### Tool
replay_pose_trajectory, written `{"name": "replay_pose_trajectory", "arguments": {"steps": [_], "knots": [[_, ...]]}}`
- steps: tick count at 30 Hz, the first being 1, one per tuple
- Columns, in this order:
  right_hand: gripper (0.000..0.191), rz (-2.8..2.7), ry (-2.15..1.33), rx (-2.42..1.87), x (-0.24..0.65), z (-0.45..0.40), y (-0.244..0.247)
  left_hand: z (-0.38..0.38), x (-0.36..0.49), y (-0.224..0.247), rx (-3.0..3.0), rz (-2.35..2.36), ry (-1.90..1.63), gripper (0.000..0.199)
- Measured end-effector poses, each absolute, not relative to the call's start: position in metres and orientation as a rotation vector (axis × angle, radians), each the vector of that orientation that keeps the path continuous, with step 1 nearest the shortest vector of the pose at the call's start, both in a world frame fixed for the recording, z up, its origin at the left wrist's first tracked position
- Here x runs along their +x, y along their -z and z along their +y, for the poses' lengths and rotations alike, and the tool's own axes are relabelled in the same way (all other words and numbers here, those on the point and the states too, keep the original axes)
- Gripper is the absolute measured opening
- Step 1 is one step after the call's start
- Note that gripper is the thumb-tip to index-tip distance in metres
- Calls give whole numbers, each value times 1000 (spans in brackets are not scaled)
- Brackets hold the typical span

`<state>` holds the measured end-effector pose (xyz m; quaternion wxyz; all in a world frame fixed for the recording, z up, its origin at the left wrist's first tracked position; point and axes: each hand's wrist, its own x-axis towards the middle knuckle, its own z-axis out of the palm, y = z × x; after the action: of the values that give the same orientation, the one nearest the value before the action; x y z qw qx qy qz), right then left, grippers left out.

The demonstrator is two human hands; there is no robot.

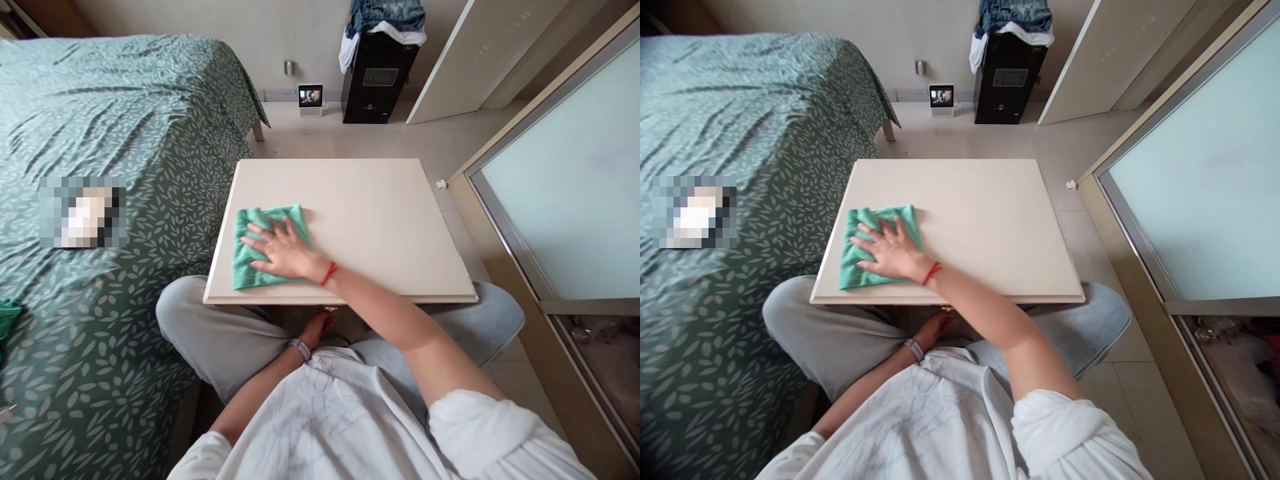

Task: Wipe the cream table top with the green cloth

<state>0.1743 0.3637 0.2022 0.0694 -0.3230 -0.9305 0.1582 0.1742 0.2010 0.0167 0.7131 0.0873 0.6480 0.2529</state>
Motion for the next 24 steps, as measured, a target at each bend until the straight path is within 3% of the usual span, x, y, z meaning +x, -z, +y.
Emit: {"name": "replay_pose_trajectory", "arguments": {"steps": [6,13,18,24], "knots": [[74,-2531,-335,-1684,350,380,-202,204,175,-23,130,1456,-531,38],[74,-1957,-96,-2204,487,321,-182,204,176,-24,149,1453,-517,30],[80,-1648,32,-2365,444,292,-170,203,175,-22,178,1468,-498,21],[78,-2086,-131,-1940,296,303,-182,204,177,-25,215,1480,-488,29]]}}
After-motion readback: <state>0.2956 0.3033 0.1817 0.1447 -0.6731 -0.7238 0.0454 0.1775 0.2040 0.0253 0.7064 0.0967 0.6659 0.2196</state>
